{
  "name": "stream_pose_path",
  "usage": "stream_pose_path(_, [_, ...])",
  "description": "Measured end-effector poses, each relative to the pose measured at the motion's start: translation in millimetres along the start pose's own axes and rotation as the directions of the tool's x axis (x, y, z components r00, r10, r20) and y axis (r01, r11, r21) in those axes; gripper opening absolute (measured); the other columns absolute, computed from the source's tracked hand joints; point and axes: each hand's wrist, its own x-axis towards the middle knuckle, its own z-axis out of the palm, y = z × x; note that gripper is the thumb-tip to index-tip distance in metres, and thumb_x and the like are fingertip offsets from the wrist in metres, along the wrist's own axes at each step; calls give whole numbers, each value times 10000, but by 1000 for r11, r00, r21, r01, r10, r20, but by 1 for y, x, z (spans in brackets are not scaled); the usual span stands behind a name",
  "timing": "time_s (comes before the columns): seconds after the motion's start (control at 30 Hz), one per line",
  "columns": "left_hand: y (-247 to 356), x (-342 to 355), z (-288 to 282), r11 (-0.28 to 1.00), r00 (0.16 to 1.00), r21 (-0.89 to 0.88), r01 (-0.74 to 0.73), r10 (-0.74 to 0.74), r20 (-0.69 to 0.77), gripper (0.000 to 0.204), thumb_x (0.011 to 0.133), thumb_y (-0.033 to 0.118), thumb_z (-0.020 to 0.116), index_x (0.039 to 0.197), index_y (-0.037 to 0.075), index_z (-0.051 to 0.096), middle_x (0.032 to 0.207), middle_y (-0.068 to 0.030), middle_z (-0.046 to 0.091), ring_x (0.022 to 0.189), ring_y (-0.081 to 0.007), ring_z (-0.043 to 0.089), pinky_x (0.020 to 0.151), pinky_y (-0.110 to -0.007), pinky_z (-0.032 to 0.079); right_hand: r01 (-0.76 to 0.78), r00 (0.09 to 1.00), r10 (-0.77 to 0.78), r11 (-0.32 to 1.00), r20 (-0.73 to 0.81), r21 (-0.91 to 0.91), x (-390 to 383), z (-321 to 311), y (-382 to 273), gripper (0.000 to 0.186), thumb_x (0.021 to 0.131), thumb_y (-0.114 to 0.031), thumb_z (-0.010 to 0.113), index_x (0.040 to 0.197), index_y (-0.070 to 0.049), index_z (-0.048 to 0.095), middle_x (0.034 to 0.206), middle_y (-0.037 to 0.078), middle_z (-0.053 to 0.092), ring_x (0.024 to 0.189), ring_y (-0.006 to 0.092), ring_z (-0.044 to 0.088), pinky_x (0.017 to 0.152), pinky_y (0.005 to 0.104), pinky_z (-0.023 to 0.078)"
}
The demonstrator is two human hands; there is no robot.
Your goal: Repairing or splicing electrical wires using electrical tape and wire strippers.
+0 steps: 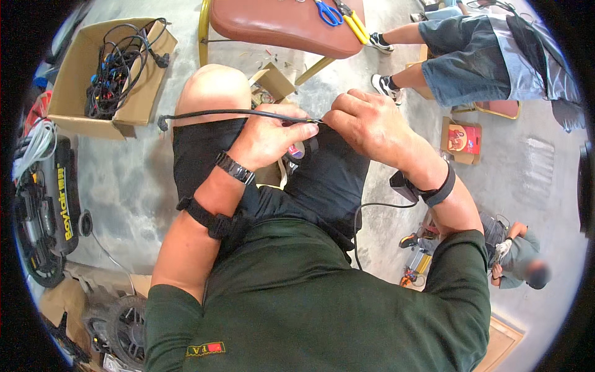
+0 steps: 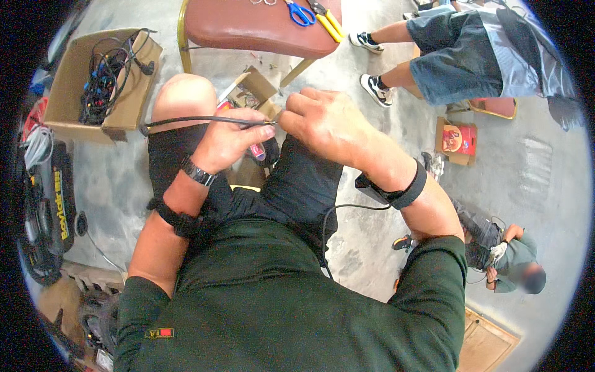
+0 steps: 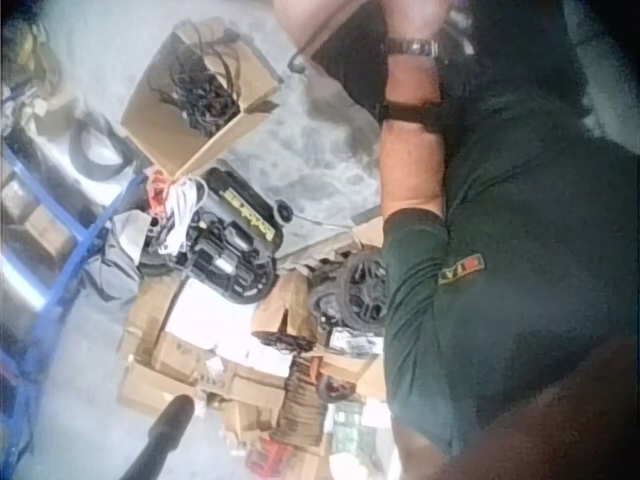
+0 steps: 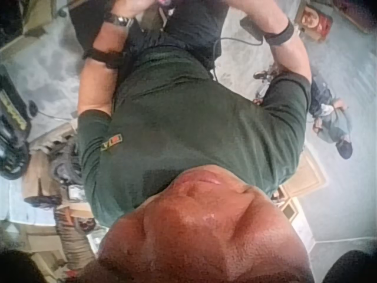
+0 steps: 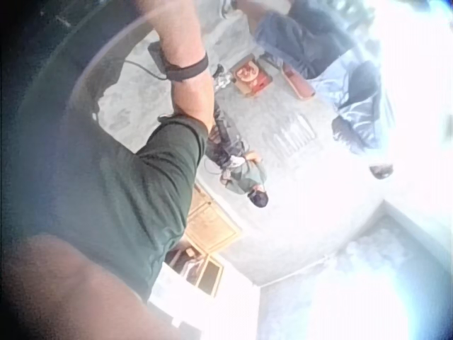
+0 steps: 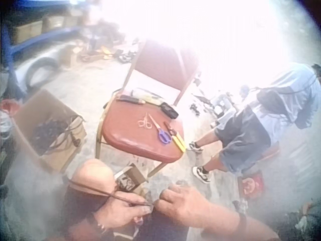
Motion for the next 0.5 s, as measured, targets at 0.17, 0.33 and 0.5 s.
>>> stream_pose_path(0.17, [-1, 0, -1, 998, 999, 50, -31, 30, 10, 168, 858, 123, 733, 922, -29, 696, 748, -34, 659, 620, -85, 599, 536, -261, 525, 33, 999, -34, 999, 30, 17, 5, 0, -8, 152, 716, -169, 646, 806, -82, 561, 763, 58, 529, 715, 256, 604, 592, 376, 519])
stream_pose_path(0.33, [-3, 0, 0, 999, 1000, 28, -23, 23, 12, 158, 851, 99, 732, 958, -14, 706, 797, -46, 691, 676, -70, 604, 595, -249, 514, 18, 997, -27, 992, 73, 123, 21, -8, -11, 162, 751, -167, 665, 849, -69, 581, 774, 79, 563, 729, 292, 629, 614, 403, 526])
stream_pose_path(0.5, [-14, 3, 1, 995, 995, 9, -100, 100, 14, 151, 845, 77, 732, 969, -5, 706, 779, -31, 682, 682, -62, 597, 600, -246, 505, -47, 995, 29, 979, 94, 197, 37, -1, -7, 156, 766, -185, 660, 848, -58, 620, 752, 125, 602, 713, 343, 644, 632, 438, 525])
